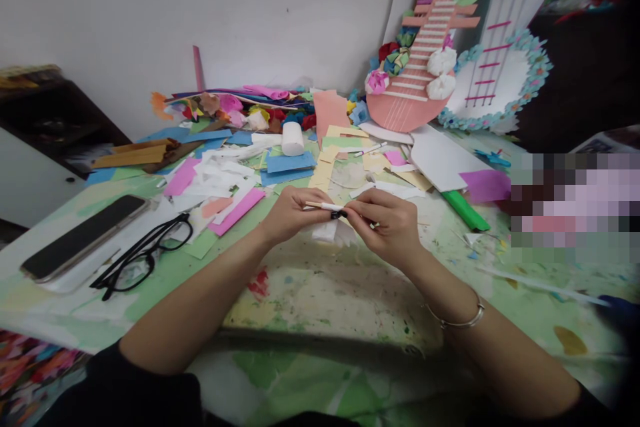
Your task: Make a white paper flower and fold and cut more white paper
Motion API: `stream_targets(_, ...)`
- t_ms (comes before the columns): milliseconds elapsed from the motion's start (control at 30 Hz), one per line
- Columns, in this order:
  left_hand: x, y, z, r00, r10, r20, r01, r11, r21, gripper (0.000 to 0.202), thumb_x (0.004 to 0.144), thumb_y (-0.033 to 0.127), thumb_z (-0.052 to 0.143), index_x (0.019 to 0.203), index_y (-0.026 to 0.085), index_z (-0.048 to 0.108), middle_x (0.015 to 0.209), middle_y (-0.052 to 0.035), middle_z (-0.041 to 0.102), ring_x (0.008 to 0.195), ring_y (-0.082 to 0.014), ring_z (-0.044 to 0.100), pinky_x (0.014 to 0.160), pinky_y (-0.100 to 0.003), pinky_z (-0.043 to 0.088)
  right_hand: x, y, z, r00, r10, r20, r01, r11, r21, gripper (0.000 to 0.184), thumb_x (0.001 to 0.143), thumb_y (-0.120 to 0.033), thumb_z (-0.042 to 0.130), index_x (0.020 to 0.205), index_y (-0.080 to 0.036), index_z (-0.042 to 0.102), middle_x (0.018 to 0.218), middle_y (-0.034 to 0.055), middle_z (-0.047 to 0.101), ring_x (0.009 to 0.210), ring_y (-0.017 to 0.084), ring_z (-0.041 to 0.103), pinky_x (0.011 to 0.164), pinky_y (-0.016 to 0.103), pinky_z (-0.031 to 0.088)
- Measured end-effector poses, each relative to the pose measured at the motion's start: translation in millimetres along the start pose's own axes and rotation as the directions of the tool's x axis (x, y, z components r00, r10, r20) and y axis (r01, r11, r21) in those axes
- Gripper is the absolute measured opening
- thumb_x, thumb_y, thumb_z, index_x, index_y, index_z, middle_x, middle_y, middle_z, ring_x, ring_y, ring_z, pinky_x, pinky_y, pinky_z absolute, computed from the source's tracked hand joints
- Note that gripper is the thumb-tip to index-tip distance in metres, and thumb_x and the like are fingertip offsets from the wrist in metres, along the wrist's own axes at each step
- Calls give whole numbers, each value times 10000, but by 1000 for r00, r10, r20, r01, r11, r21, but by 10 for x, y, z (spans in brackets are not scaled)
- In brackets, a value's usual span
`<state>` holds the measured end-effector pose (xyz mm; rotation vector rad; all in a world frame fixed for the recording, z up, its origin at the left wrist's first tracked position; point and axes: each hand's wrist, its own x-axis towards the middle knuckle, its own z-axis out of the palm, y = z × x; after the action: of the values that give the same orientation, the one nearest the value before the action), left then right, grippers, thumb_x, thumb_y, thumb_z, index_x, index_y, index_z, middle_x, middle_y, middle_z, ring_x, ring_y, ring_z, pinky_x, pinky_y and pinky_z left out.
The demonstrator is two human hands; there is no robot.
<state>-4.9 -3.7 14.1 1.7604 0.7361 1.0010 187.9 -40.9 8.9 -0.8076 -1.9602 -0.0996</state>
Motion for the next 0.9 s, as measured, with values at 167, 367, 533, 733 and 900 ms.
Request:
stream_targets(167,0,14,-5,1000,5,3,-5,1000,8,126,699,277,752,725,155,772,777,-82,715,725,-159,626,654,-263,471,-1,-2,1,1000,4,4,-4,1000,-10,203,888,-176,565,751,-144,712,689,47,654,591,111,578,528,232,436)
stream_targets(367,5,5,-7,1000,-8,-10,8,1000,-9,95,692,244,742,715,157,773,773,-77,714,713,-154,619,634,-254,459,9,-14,0,1000,1,-4,-1,1000,-8,208,893,-175,556,753,-154,708,687,43,656,595,114,579,538,231,442)
stream_targets(533,3,-10,-16,1000,-6,1,6,1000,-24,104,691,242,747,729,151,777,774,-82,712,716,-158,618,633,-254,456,11,-17,-3,1000,-18,-11,17,1000,-9,194,879,-152,578,740,-126,710,677,58,648,583,110,573,532,225,430)
stream_targets(733,1,-6,-11,1000,-8,-4,7,1000,-29,94,689,230,739,731,155,778,774,-78,713,712,-152,615,626,-250,454,6,-15,-2,1000,-9,-15,8,1000,-6,203,893,-170,557,760,-155,709,689,42,651,594,108,574,540,227,441)
stream_targets(900,-3,-1,-12,1000,-9,-4,9,1000,-17,96,689,239,742,727,156,773,777,-76,712,714,-154,616,627,-252,455,8,-18,-2,1000,-2,-9,2,1000,-3,204,891,-171,556,756,-156,708,690,44,652,597,112,575,536,234,442)
